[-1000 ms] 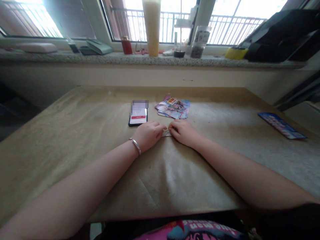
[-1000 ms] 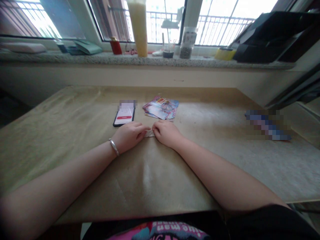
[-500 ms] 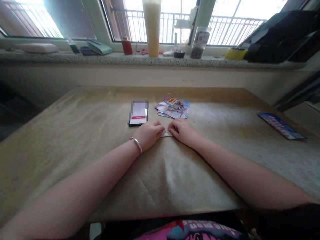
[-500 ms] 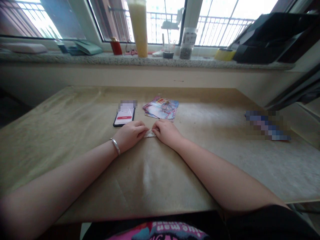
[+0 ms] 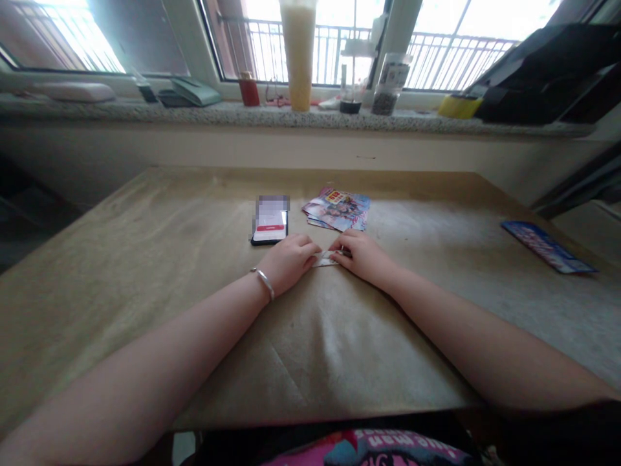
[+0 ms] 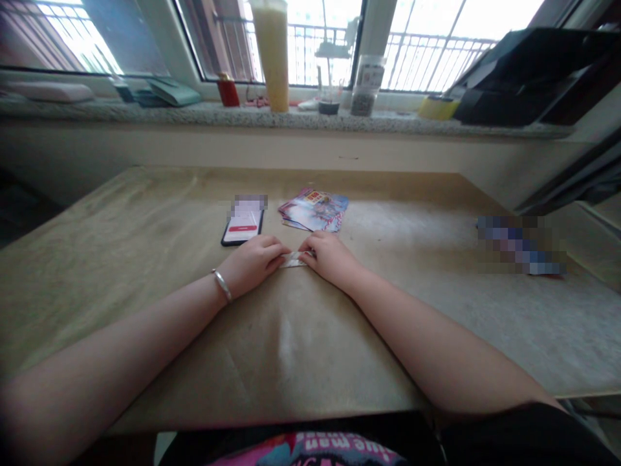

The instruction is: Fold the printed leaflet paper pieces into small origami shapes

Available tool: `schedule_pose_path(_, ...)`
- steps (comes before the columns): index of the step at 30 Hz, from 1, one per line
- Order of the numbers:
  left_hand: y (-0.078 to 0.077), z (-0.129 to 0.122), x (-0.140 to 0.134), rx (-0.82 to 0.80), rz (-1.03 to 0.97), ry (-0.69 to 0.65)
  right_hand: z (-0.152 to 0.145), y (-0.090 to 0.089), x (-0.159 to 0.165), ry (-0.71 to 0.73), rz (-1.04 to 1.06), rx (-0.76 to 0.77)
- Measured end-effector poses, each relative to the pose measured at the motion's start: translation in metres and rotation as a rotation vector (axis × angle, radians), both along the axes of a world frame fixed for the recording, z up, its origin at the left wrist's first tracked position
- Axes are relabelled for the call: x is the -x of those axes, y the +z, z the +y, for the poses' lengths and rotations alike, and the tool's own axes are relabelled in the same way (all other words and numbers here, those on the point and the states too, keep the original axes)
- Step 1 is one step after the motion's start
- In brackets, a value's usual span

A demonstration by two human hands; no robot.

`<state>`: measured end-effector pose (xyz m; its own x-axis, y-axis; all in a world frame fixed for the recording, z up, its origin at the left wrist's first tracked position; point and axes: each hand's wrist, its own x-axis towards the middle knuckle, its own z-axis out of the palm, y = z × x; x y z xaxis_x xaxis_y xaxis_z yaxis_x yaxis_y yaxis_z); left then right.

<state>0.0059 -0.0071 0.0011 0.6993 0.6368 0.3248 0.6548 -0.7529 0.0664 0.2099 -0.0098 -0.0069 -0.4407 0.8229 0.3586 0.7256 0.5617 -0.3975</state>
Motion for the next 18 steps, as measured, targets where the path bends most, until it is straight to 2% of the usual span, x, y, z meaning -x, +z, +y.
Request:
schedule_pose_path(8,0.004,-0.003,0.000,0.006,-0.049,-0.032,-0.006,0.003,0.000,0.014,-0.073,-0.070)
schedule_pose_path(18,0.005,-0.005,-0.002,-0.017,-0.025,-0.063,-0.013,0.006,0.005,0.121,-0.147,-0.139)
